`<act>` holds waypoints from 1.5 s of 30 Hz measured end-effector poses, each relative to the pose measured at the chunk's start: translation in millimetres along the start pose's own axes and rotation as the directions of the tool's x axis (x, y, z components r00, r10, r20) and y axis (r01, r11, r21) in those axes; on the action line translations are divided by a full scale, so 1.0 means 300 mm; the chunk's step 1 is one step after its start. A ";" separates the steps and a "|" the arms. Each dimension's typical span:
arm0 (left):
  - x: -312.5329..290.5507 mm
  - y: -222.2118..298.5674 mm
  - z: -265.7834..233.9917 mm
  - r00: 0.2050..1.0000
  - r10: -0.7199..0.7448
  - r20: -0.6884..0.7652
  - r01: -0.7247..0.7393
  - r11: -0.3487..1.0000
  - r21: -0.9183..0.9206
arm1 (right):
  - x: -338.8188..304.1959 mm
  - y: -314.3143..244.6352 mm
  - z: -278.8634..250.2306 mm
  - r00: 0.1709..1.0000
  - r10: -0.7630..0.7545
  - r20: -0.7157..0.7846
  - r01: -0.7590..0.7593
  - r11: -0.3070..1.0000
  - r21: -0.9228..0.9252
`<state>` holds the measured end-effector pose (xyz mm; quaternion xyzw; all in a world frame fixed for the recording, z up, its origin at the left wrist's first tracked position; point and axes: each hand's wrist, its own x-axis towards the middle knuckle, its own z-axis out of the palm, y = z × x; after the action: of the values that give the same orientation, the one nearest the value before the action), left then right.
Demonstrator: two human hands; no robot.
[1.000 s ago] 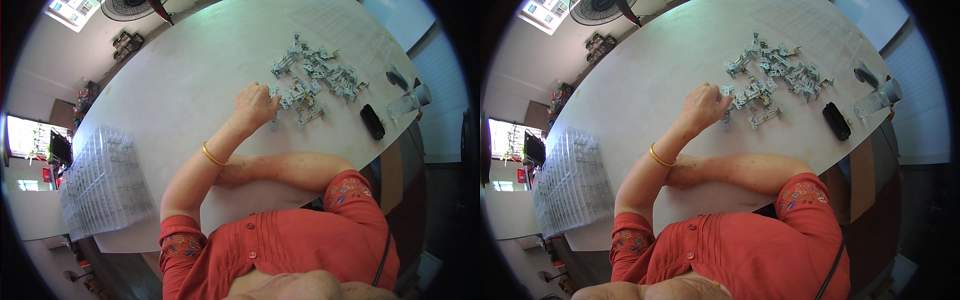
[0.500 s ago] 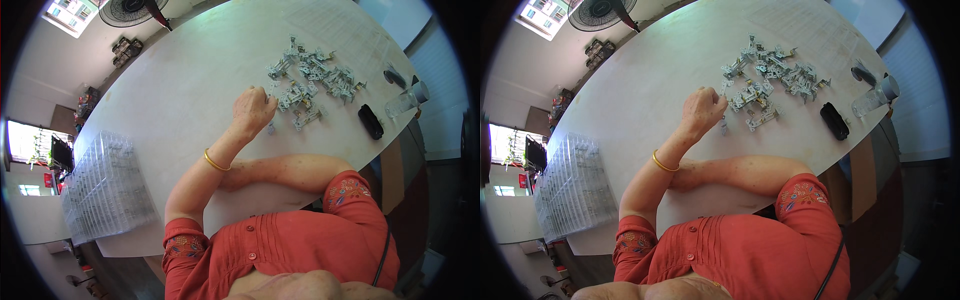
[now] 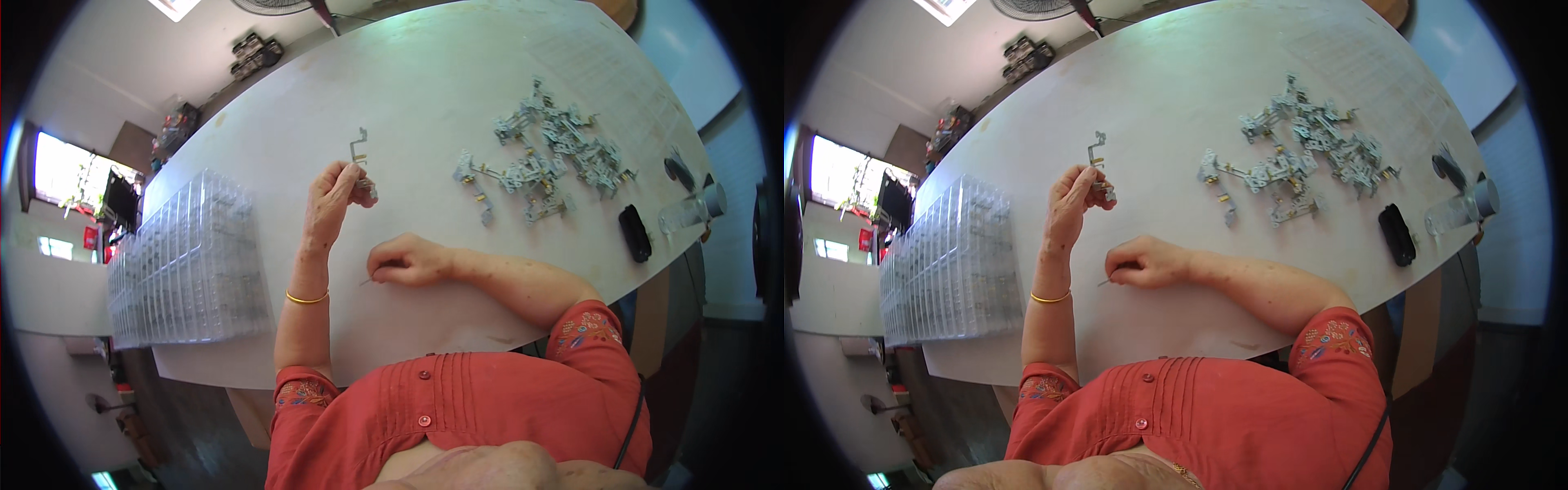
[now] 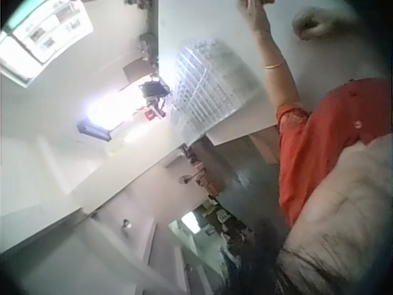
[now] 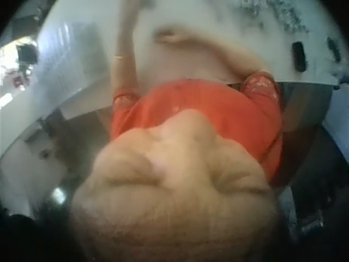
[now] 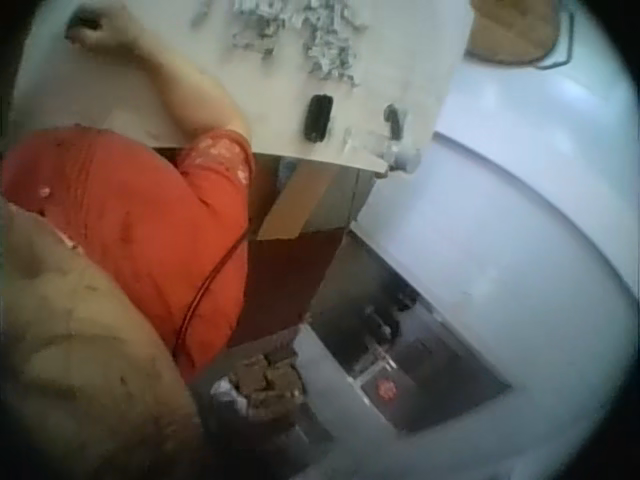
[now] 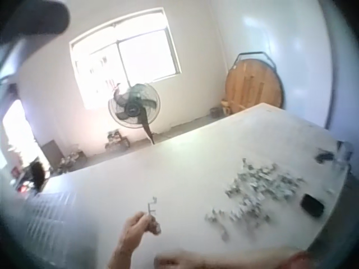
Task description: The person assembles metal components by inserting small pins into metal brackets by hand and places the assembled pieces into the compartments of a plastic organizer tray.
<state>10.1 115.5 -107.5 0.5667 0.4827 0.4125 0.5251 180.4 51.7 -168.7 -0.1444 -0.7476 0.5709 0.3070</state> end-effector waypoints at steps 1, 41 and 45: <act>-0.018 -0.026 -0.035 1.000 0.000 -0.019 0.000 1.000 0.000 | -0.004 -0.003 -0.008 0.994 0.084 -0.065 -0.073 0.984 0.164; -0.177 -0.143 -0.032 0.971 -0.222 0.089 0.237 0.939 -0.250 | 0.029 0.053 -0.072 0.760 0.294 -0.579 -0.037 0.910 0.413; -0.176 -0.145 -0.029 0.980 -0.193 0.049 0.199 0.956 -0.217 | 0.029 0.029 -0.061 0.779 0.329 -0.533 -0.152 0.925 0.348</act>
<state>-13.4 64.7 -147.6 0.4598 0.4803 0.4017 0.6297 184.0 73.4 -171.4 -0.3616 -0.5018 0.6354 0.4622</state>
